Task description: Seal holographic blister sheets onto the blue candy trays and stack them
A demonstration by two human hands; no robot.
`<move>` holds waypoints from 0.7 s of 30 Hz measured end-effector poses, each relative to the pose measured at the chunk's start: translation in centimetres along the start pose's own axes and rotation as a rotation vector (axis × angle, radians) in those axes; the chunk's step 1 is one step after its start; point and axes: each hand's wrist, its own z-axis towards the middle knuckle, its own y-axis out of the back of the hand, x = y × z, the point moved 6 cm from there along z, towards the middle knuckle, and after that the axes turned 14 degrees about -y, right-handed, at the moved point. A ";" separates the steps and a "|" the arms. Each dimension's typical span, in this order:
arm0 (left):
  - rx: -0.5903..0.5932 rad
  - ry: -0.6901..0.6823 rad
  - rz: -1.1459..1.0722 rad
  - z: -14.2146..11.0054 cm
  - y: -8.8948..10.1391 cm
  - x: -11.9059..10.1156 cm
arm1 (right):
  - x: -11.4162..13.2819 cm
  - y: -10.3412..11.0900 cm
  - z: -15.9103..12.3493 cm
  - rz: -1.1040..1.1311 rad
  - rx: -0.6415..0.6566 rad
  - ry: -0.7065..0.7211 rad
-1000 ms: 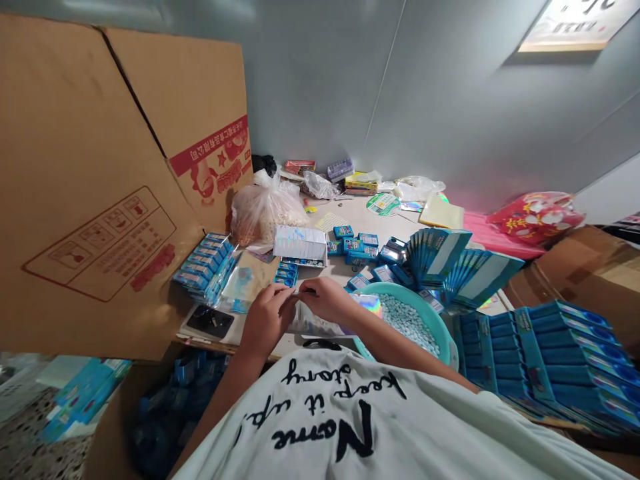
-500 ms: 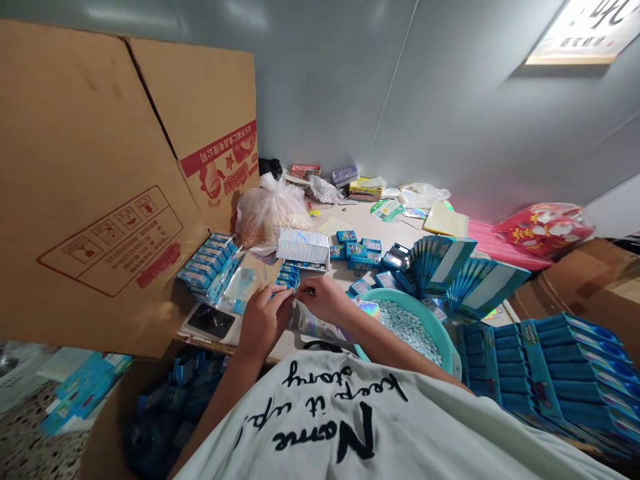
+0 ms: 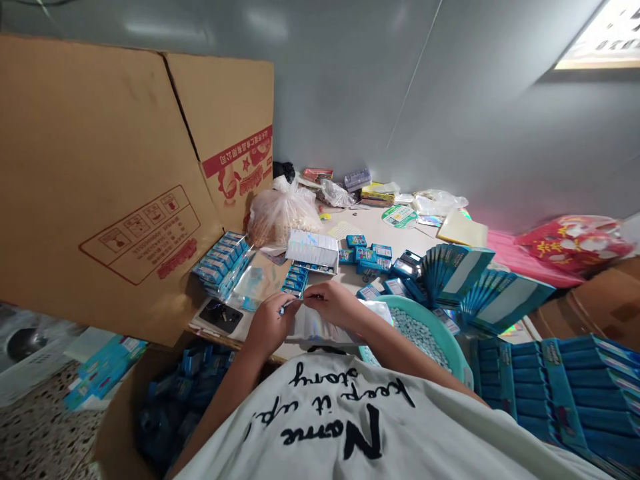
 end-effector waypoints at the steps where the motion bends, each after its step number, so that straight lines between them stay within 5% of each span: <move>1: 0.028 0.011 -0.006 0.0 0.1 0.1 | 0.1 -0.1 0.0 0.005 0.015 0.006; 6: 0.084 0.027 -0.012 -0.1 0.4 0.0 | 0.1 -0.6 -0.1 -0.007 0.007 0.007; 13: 0.084 -0.267 0.359 -0.1 0.2 -2.8 | -0.2 -0.7 -0.4 -0.044 -0.085 0.065; 21: 0.054 -0.351 0.548 -1.4 -0.1 -2.9 | -0.3 -0.9 -0.8 -0.051 -0.128 0.072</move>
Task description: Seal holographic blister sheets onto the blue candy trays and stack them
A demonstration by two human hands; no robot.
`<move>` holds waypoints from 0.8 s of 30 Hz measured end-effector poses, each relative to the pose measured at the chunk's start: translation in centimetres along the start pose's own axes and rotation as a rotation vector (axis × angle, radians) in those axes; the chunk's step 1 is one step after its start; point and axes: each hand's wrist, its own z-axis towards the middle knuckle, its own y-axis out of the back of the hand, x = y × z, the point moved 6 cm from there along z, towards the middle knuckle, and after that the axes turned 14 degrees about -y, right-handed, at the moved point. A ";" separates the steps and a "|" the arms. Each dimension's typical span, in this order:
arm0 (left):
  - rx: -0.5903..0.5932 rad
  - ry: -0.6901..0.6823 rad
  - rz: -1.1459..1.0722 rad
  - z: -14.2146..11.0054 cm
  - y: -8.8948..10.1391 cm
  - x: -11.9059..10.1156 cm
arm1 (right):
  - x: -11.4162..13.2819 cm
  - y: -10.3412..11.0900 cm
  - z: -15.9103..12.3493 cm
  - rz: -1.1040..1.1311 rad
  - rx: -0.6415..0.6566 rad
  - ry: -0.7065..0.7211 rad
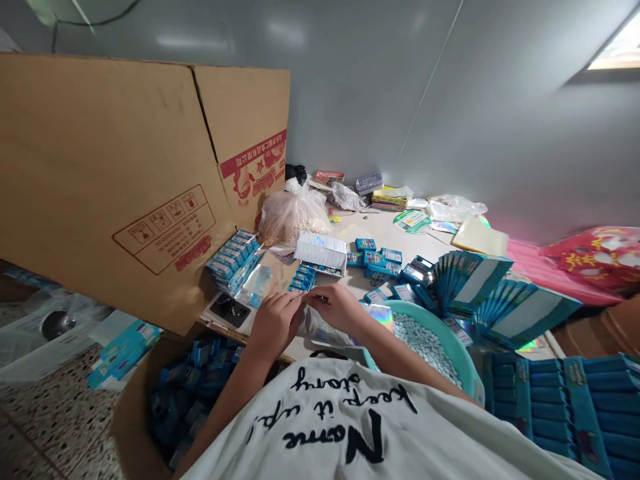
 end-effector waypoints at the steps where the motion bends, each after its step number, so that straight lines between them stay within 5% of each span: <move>1: -0.003 0.006 0.005 -0.2 -0.1 -0.1 | 0.0 0.0 0.0 0.004 -0.005 -0.005; 18: -0.056 0.070 0.080 -2.7 -0.2 -0.2 | -0.2 -1.2 1.1 0.076 0.014 -0.049; 24: -0.118 0.129 -0.047 -3.2 -0.3 0.2 | -0.1 -1.4 1.1 0.067 0.052 -0.051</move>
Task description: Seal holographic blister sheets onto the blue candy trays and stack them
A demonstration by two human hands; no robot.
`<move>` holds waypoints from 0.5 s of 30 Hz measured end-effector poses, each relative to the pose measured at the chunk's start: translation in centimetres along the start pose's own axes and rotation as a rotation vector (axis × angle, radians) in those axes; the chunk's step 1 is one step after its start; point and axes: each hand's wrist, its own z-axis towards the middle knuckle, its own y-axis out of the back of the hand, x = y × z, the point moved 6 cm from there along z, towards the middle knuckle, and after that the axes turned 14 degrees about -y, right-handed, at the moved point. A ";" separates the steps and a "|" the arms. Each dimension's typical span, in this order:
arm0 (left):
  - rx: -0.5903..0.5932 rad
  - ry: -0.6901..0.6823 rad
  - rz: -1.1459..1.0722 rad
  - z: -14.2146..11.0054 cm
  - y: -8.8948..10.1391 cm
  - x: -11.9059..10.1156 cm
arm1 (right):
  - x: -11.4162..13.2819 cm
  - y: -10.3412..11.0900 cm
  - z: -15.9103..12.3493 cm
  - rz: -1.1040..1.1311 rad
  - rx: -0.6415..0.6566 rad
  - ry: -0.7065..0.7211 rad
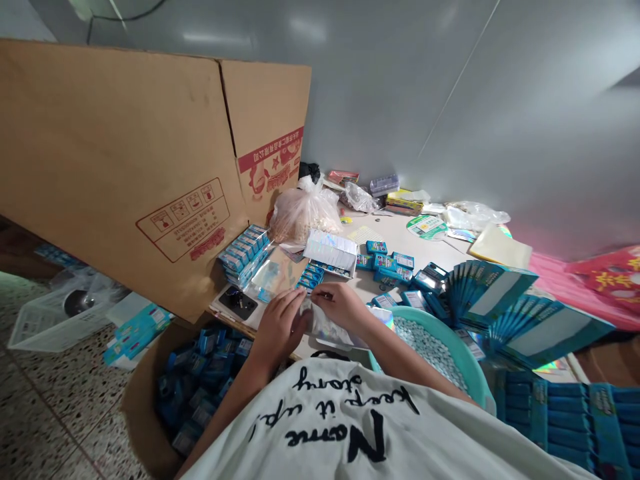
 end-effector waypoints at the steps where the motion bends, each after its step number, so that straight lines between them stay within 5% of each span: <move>1: -0.032 0.053 -0.036 0.0 0.2 0.3 | 0.1 -0.1 0.0 -0.002 0.009 0.011; 10: -0.049 0.359 -0.390 -0.3 0.9 2.3 | 2.5 -0.6 -0.6 -0.064 0.065 0.235; 15: -0.104 0.324 -0.391 -0.5 2.1 2.3 | 3.3 -0.8 -0.9 -0.097 0.038 0.329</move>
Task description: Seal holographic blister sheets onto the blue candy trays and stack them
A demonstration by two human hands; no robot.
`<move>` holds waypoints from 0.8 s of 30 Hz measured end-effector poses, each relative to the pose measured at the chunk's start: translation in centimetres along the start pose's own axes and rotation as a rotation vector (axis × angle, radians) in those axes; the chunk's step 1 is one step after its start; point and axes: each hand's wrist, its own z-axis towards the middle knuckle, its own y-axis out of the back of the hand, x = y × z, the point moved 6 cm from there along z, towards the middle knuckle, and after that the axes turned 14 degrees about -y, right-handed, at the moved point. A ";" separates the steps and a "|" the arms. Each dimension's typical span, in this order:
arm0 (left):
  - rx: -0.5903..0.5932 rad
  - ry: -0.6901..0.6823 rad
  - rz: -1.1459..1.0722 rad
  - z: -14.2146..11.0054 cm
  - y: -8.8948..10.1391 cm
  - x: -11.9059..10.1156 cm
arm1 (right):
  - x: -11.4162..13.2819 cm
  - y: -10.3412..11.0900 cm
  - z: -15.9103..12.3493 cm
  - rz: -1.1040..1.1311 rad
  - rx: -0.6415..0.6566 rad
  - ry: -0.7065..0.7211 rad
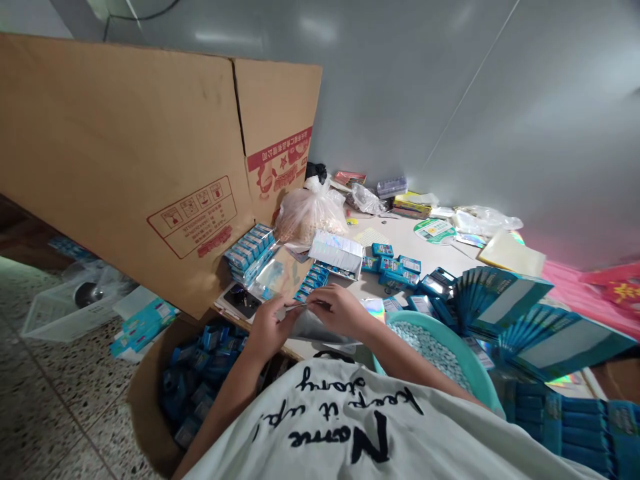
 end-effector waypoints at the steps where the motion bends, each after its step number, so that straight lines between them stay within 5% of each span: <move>1: -0.010 -0.044 0.030 0.1 0.3 -0.3 | 0.1 0.0 0.0 0.001 -0.002 0.014; 10: 0.013 -0.535 0.415 0.1 2.5 -2.7 | 1.1 0.6 0.1 -0.005 -0.044 0.142; 24: 0.006 -0.455 0.459 2.0 3.0 -4.9 | 2.5 1.7 -0.5 -0.150 -0.301 0.304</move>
